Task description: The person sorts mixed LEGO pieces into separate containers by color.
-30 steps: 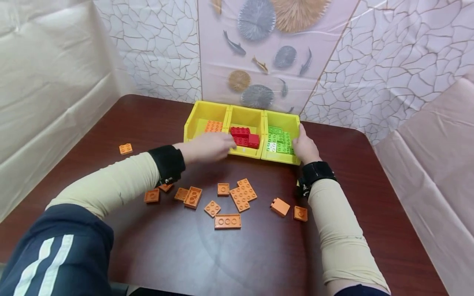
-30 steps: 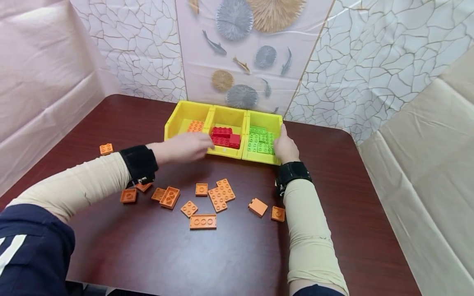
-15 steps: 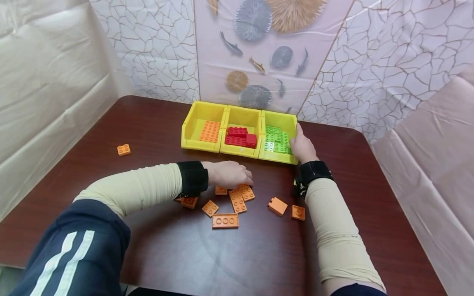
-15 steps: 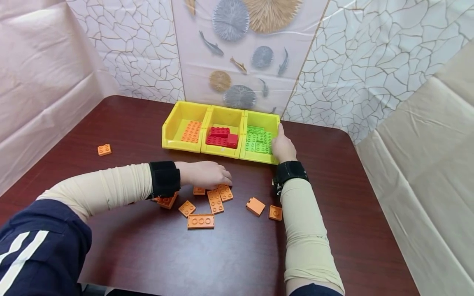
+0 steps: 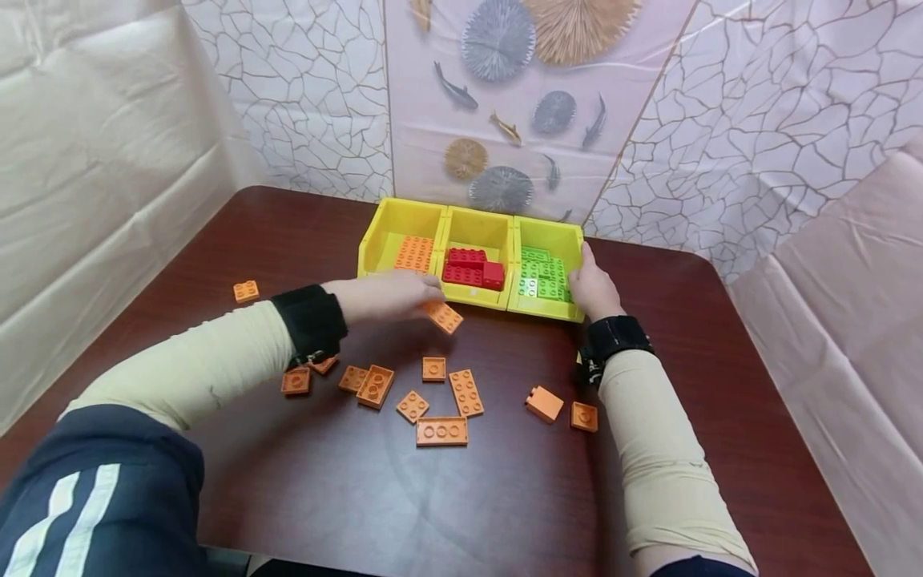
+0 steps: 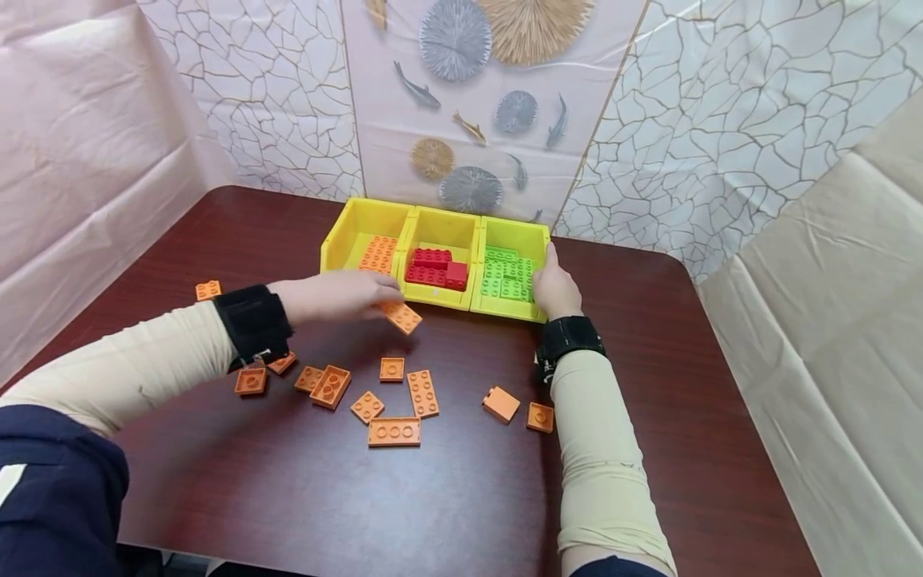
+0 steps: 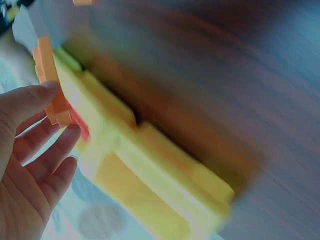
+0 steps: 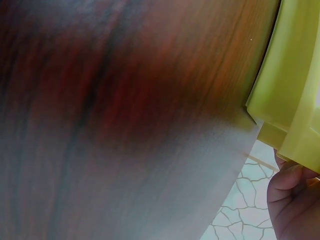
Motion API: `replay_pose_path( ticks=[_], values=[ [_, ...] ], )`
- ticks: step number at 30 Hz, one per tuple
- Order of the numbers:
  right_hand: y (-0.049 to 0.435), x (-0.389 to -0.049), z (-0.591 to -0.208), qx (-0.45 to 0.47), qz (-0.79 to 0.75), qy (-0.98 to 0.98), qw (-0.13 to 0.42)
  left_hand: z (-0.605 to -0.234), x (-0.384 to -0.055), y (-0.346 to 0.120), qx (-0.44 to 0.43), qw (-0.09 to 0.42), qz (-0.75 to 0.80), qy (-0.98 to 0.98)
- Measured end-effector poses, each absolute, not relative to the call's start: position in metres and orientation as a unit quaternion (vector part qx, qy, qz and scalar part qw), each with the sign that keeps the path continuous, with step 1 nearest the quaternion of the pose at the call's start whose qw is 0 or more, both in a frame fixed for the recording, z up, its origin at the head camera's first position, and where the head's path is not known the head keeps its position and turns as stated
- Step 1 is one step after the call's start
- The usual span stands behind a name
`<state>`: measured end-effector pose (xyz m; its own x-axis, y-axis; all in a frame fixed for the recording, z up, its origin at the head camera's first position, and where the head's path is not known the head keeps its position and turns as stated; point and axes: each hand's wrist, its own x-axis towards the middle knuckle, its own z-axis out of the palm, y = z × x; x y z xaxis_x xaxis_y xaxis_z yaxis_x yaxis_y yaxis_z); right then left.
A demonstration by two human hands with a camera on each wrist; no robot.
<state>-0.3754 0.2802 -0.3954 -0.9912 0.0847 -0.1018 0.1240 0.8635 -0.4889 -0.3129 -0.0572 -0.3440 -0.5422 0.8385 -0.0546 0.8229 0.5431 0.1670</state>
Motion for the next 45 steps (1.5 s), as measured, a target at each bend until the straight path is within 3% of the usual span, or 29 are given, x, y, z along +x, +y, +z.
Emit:
replay_pose_path(
  ticks=[6, 11, 22, 33, 45],
  values=[
    [0.288, -0.372, -0.394, 0.059, -0.255, 0.964, 0.038, -0.336, -0.329, -0.077, 0.436, 0.021, 0.052, 0.898],
    [0.291, -0.371, -0.395, 0.057, -0.257, 0.964, 0.043, -0.335, -0.357, -0.083, 0.347, -0.005, 0.035, 0.937],
    [0.288, -0.373, -0.398, 0.059, -0.258, 0.963, 0.041, -0.351, -0.416, -0.071, 0.190, 0.035, 0.021, 0.981],
    [0.280, -0.370, -0.400, 0.067, -0.262, 0.961, 0.050, -0.378, -0.439, -0.056, 0.175, 0.033, 0.006, 0.984],
    [0.282, -0.374, -0.399, 0.062, -0.258, 0.964, 0.028, -0.395, -0.458, -0.054, 0.133, 0.085, 0.076, 0.985]
  ],
)
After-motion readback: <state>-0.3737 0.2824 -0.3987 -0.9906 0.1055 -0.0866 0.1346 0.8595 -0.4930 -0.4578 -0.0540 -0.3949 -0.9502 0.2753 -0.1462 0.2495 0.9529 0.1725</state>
